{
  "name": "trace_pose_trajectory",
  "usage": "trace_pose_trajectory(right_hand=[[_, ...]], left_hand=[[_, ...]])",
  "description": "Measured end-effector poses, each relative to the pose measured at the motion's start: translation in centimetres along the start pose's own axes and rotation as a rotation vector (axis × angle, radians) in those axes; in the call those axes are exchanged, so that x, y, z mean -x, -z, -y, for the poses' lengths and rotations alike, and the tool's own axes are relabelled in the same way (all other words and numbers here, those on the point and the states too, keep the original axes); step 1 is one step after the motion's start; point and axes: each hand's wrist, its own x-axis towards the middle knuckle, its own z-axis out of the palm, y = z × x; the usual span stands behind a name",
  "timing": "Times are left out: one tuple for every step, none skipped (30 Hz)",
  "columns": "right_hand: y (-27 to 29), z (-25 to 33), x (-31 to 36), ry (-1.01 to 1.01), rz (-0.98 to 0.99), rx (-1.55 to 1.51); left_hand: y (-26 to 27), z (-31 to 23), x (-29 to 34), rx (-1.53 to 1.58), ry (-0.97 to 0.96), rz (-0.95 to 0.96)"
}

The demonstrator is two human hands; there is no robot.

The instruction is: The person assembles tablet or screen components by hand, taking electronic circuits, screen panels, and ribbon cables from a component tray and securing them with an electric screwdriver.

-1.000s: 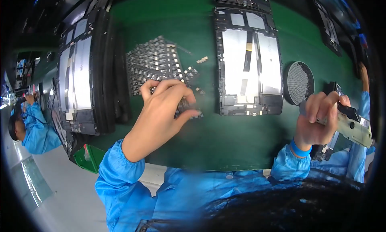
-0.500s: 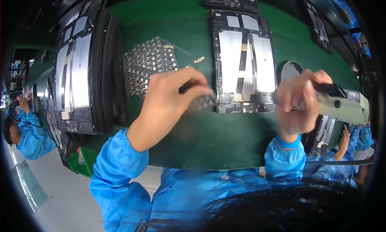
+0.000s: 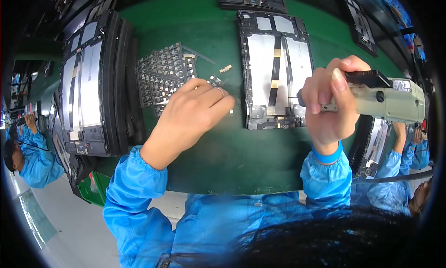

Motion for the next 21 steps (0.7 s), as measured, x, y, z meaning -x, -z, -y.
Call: trace_pose_trajectory(right_hand=[[-0.1, 0.1, -0.1, 0.001, -0.011, -0.002], [-0.2, 0.1, -0.2, 0.003, -0.022, -0.004], [-0.3, 0.1, -0.3, 0.002, -0.023, -0.001], [-0.5, 0.0, -0.4, 0.001, -0.019, -0.028], [-0.7, -0.1, -0.5, 0.001, -0.014, -0.054], [-1.0, -0.3, -0.6, -0.001, -0.013, -0.056], [-1.1, -0.4, -0.7, -0.007, 0.002, -0.061], [-1.4, -0.6, -0.8, -0.014, 0.016, -0.066], [-1.7, -0.6, -0.7, -0.017, -0.003, -0.051], [-1.9, -0.7, -0.7, -0.017, -0.003, -0.05], [-2.0, -0.7, -0.7, -0.02, 0.001, -0.021], [-2.1, -0.8, -0.8, -0.023, 0.005, 0.008], [-2.4, -0.9, -0.8, -0.03, -0.013, 0.016], [-2.4, -1.0, -0.8, -0.031, -0.015, 0.015], [-2.4, -1.1, -0.8, -0.027, -0.003, 0.012], [-2.3, -1.1, -0.9, -0.022, 0.008, 0.01], [-2.2, -1.2, -0.9, -0.024, 0.007, 0.011], [-2.1, -1.2, -0.9, -0.024, 0.014, 0.009], [-2.0, -1.3, -1.0, -0.024, 0.021, 0.006], [-1.9, -1.3, -1.0, -0.026, 0.02, 0.006], [-1.8, -1.4, -1.1, -0.023, 0.028, -0.003]], left_hand=[[-0.1, 0.2, 0.1, 0.012, -0.025, -0.025], [-0.2, 0.4, 0.1, 0.025, -0.05, -0.05], [-0.3, 0.2, -0.3, 0.028, -0.05, -0.05], [-0.5, -0.3, -0.9, 0.295, 0.164, -0.099], [-0.7, -0.7, -1.5, 0.561, 0.38, -0.148], [-1.0, -0.9, -2.0, 0.56, 0.384, -0.149], [-1.4, -1.1, -2.5, 0.642, 0.427, -0.147], [-1.6, -1.3, -2.9, 0.723, 0.471, -0.146], [-1.8, -1.5, -2.8, 0.697, 0.515, -0.109], [-1.9, -1.4, -2.7, 0.697, 0.514, -0.109], [-2.0, -1.3, -2.6, 0.707, 0.541, -0.098], [-2.2, -1.2, -2.6, 0.715, 0.567, -0.086], [-2.3, -1.2, -2.5, 0.716, 0.568, -0.085], [-2.4, -1.3, -2.4, 0.786, 0.609, -0.1], [-2.5, -1.3, -2.4, 0.857, 0.65, -0.116], [-2.5, -1.5, -2.5, 0.858, 0.651, -0.114], [-2.4, -1.7, -2.6, 0.883, 0.688, -0.103], [-2.4, -1.8, -2.8, 0.907, 0.725, -0.093], [-2.4, -1.9, -2.8, 0.907, 0.727, -0.091], [-2.5, -2.0, -2.9, 0.825, 0.665, -0.11], [-2.6, -1.9, -3.0, 0.742, 0.603, -0.129]])
